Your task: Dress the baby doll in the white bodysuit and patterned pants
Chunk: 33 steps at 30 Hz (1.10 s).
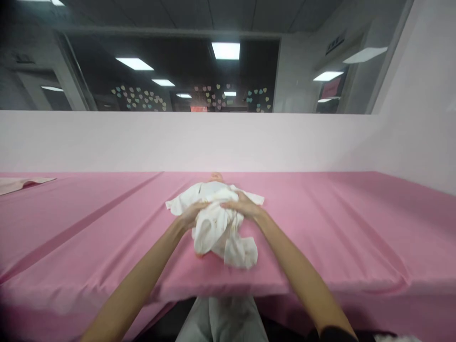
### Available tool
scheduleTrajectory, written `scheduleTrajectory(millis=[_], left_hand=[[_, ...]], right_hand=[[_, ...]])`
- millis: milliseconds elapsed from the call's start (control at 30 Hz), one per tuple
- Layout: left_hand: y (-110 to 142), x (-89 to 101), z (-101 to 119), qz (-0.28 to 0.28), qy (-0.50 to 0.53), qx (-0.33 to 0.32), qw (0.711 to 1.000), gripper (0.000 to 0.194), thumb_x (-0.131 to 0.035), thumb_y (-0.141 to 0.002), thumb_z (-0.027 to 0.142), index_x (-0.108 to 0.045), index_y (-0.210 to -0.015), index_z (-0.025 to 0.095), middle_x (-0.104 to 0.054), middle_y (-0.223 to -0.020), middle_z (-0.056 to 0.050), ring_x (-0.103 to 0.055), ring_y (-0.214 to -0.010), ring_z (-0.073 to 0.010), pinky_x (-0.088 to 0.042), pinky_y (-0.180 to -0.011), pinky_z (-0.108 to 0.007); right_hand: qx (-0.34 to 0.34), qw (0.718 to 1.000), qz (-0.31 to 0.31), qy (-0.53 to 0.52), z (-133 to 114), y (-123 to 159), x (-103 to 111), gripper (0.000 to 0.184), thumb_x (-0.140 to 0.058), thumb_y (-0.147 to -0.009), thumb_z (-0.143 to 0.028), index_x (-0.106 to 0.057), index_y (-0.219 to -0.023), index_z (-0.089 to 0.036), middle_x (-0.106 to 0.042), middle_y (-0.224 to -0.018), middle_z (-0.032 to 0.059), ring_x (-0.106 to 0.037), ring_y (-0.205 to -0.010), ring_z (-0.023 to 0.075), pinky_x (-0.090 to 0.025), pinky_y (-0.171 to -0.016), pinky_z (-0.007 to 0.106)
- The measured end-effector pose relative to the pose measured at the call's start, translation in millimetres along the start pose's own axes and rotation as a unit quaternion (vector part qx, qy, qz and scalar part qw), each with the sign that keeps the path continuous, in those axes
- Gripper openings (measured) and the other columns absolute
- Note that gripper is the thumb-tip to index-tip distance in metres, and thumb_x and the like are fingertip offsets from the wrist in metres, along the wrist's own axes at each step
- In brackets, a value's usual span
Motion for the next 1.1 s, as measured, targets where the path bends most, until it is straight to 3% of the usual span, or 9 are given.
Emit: scheduleTrajectory(millis=[133,233,333,467,567,667,767,900,1100], left_hand=[[1.8,31.1,-49.9,-0.104,-0.072,0.11,0.986,0.047,-0.079,-0.055,0.022,-0.066,-0.099,0.012,-0.069,-0.086,-0.01,-0.064,-0.074,-0.0198,-0.049,-0.066,-0.027],[-0.4,45.7,-59.8,-0.115,-0.027,0.082,0.99,0.041,-0.08,-0.05,0.019,-0.069,-0.089,0.014,-0.069,-0.083,-0.009,-0.064,-0.074,-0.0204,-0.049,-0.067,-0.028],[-2.7,61.6,-64.5,-0.046,0.042,0.063,0.996,0.035,-0.079,-0.049,0.018,-0.07,-0.082,0.015,-0.07,-0.078,-0.007,-0.065,-0.07,-0.02,-0.05,-0.065,-0.027],[-3.4,80.7,-62.2,0.057,0.125,0.057,0.989,0.035,-0.079,-0.052,0.025,-0.069,-0.084,0.015,-0.07,-0.081,-0.007,-0.066,-0.074,-0.021,-0.051,-0.073,-0.03],[-5.1,88.1,-54.0,0.102,0.12,0.046,0.986,0.033,-0.077,-0.059,0.032,-0.068,-0.086,0.014,-0.07,-0.081,-0.009,-0.065,-0.077,-0.0223,-0.05,-0.076,-0.033],[-6.9,93.2,-47.1,0.139,0.086,0.026,0.986,0.027,-0.077,-0.058,0.03,-0.067,-0.079,0.016,-0.069,-0.073,-0.007,-0.064,-0.072,-0.0227,-0.05,-0.071,-0.033],[-5.5,99.6,-47.2,0.163,0.079,0.014,0.983,0.027,-0.076,-0.059,0.034,-0.066,-0.077,0.016,-0.068,-0.07,-0.006,-0.064,-0.071,-0.0232,-0.05,-0.07,-0.033],[-2.4,100.0,-53.0,0.107,0.075,0.035,0.991,0.043,-0.072,-0.058,0.048,-0.065,-0.079,0.011,-0.066,-0.066,-0.01,-0.064,-0.078,-0.028,-0.049,-0.073,-0.036],[-4.5,119.4,-31.7,0.13,-0.011,-0.078,0.988,0.031,-0.064,-0.069,0.043,-0.062,-0.08,0.014,-0.064,-0.069,-0.006,-0.061,-0.071,-0.0201,-0.047,-0.073,-0.032]], right_hand=[[-0.109,0.99,-0.089,-0.024,76.9,-1.5,-11.2,0.056,-0.081,-0.055,-0.029,-0.059,-0.105,-0.018,-0.065,-0.094,0.004,-0.062,-0.087,0.0199,-0.051,-0.074,0.03],[-0.166,0.953,-0.222,0.121,85.3,-8.7,-26.4,0.055,-0.081,-0.053,-0.026,-0.06,-0.104,-0.021,-0.064,-0.098,0.0019,-0.06,-0.09,0.0207,-0.049,-0.073,0.029],[-0.148,0.908,-0.299,0.254,72.0,-31.3,-29.2,0.034,-0.077,-0.058,-0.028,-0.063,-0.088,-0.019,-0.065,-0.086,0.0003,-0.06,-0.079,0.0189,-0.046,-0.067,0.026],[-0.101,0.946,-0.228,0.205,62.0,-69.7,-20.8,0.013,-0.067,-0.066,-0.022,-0.062,-0.078,-0.018,-0.064,-0.078,-0.0009,-0.058,-0.074,0.0161,-0.045,-0.064,0.025],[-0.153,0.978,-0.138,0.042,81.9,-80.6,-15.4,0.024,-0.068,-0.063,-0.017,-0.062,-0.087,-0.018,-0.065,-0.081,0.0,-0.06,-0.076,0.0162,-0.048,-0.067,0.026],[-0.192,0.972,-0.098,-0.089,100.5,-80.2,-21.2,0.036,-0.075,-0.058,-0.02,-0.062,-0.092,-0.016,-0.066,-0.081,0.0033,-0.061,-0.073,0.0176,-0.05,-0.067,0.029],[-0.195,0.968,-0.09,-0.129,102.9,-78.1,-27.8,0.035,-0.077,-0.062,-0.03,-0.062,-0.09,-0.014,-0.065,-0.076,0.004,-0.06,-0.068,0.0156,-0.05,-0.063,0.027],[-0.192,0.963,-0.172,-0.078,93.9,-71.2,-39.9,0.037,-0.079,-0.06,-0.031,-0.06,-0.087,-0.014,-0.06,-0.063,-0.0013,-0.053,-0.054,0.0102,-0.044,-0.05,0.02],[-0.119,0.979,-0.164,-0.03,63.3,-72.2,-20.7,0.044,-0.079,-0.055,-0.022,-0.06,-0.094,-0.015,-0.063,-0.081,0.0017,-0.059,-0.075,0.0149,-0.048,-0.069,0.025]])
Point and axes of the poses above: each hand's wrist, its own y-axis away from the middle knuckle, its own x-axis out of the back of the hand, z = x × y, the point moved 8 cm from there along -y, towards the middle knuckle
